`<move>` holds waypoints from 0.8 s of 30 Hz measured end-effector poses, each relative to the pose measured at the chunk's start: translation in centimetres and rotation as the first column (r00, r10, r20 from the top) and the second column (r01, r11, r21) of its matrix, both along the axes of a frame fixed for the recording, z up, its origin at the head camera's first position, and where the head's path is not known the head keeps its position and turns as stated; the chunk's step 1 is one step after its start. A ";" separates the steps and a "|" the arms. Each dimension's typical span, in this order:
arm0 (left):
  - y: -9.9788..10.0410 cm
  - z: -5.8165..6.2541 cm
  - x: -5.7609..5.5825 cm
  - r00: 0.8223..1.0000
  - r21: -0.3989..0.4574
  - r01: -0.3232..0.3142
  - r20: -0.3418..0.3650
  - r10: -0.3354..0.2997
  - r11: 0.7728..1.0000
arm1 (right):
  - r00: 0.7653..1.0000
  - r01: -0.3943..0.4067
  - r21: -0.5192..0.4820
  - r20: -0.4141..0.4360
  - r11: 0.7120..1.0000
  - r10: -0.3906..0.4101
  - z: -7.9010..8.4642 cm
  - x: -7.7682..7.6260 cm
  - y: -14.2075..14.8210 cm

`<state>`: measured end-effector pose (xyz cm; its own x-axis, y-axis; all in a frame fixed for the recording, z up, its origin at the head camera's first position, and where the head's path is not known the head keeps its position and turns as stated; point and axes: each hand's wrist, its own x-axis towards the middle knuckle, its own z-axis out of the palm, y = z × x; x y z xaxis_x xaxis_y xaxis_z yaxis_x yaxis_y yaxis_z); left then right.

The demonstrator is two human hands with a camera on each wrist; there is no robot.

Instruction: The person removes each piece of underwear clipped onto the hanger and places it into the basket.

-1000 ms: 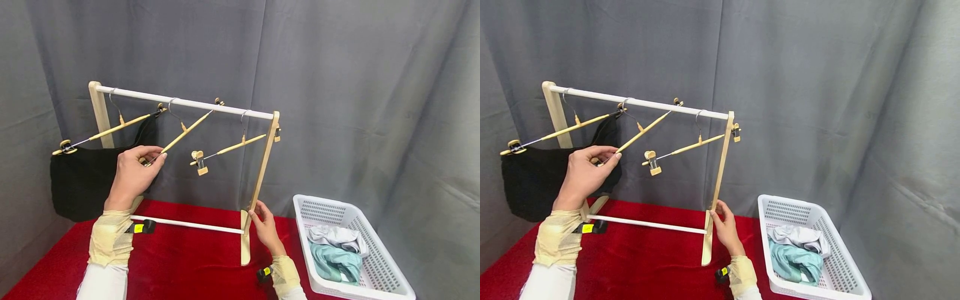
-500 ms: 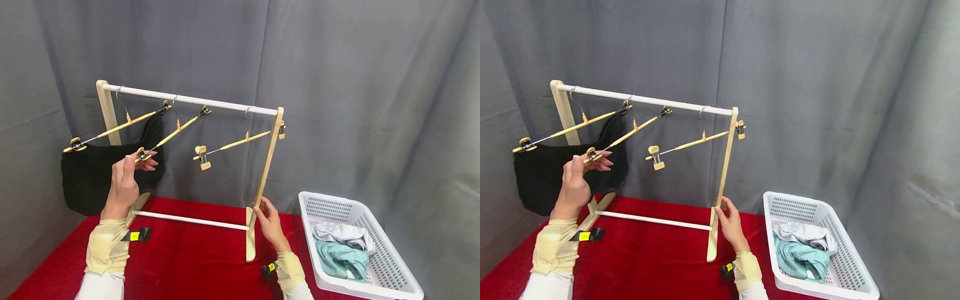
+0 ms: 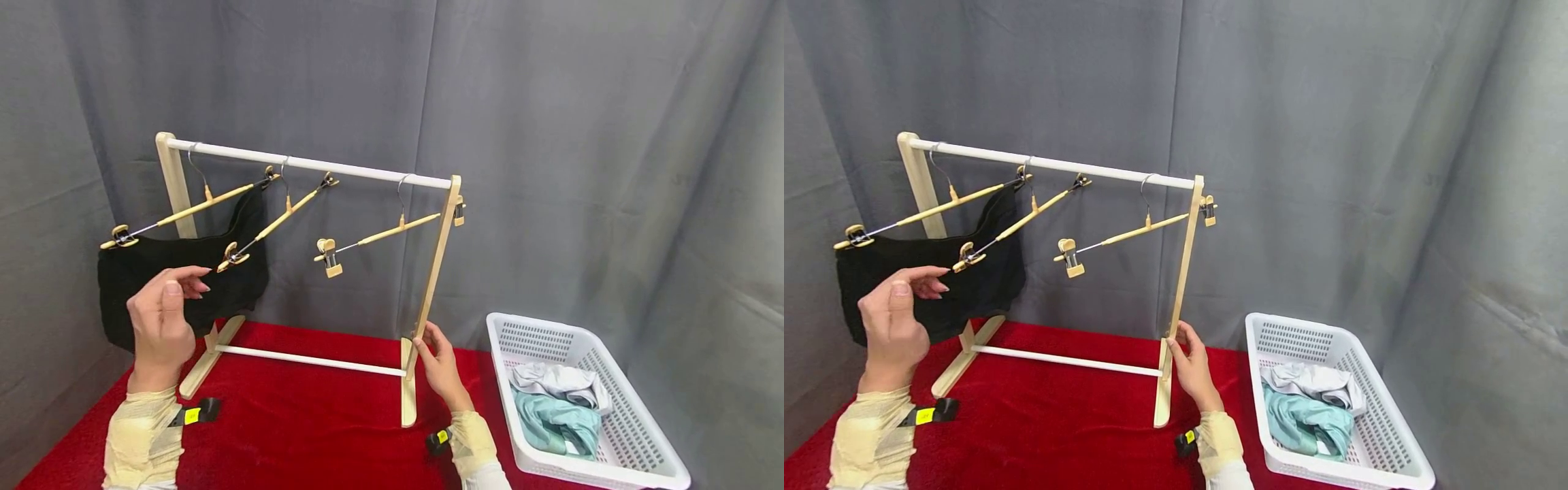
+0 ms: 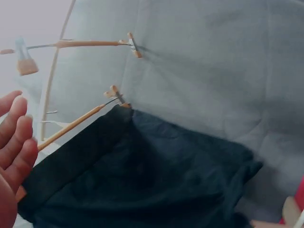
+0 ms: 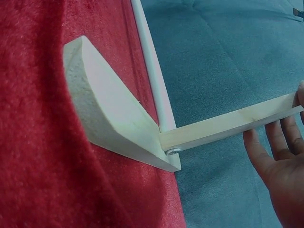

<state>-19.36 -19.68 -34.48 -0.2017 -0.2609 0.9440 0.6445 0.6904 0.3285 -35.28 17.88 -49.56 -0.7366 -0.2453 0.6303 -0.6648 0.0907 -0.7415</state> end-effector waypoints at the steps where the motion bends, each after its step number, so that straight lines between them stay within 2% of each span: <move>1: 0.1 0.4 0.5 0.999 0.008 -0.050 -0.003 0.050 0.999 | 1.000 0.000 0.004 0.003 1.000 0.000 0.0 0.0 0.0; 3: 0.4 1.2 1.5 0.990 0.028 -0.140 -0.004 0.140 0.990 | 1.000 0.005 0.007 0.003 1.000 -0.005 -0.1 0.1 0.1; 5: 0.9 2.1 2.5 0.979 0.050 -0.202 -0.009 0.202 0.978 | 1.000 0.013 0.009 -0.001 1.000 -0.013 -0.2 0.1 0.1; 8: 1.1 3.5 3.7 0.966 0.076 -0.252 -0.032 0.255 0.965 | 1.000 0.012 0.005 -0.004 1.000 -0.012 -0.1 0.0 0.1; 11: 0.6 4.6 4.3 0.953 0.085 -0.297 -0.040 0.301 0.951 | 1.000 0.006 0.002 -0.001 1.000 -0.006 -0.1 -0.1 0.0; 16: -1.6 5.5 4.1 0.931 0.056 -0.365 0.001 0.366 0.929 | 1.000 0.017 0.005 0.002 1.000 -0.017 -0.2 -0.1 0.1; 20: -3.4 5.5 3.2 0.912 0.033 -0.407 0.074 0.404 0.913 | 1.000 0.021 0.001 -0.007 1.000 -0.021 -0.2 -0.1 0.0; 24: -4.7 5.3 2.4 0.896 0.031 -0.424 0.159 0.414 0.905 | 1.000 0.011 0.002 0.001 1.000 -0.011 -0.2 0.1 -0.1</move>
<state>-16.98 -24.35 -29.19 -0.1938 -0.4099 0.8913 0.2418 0.8605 0.4483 -35.17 17.79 -49.76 -0.7402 -0.2380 0.6288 -0.6626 0.0996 -0.7423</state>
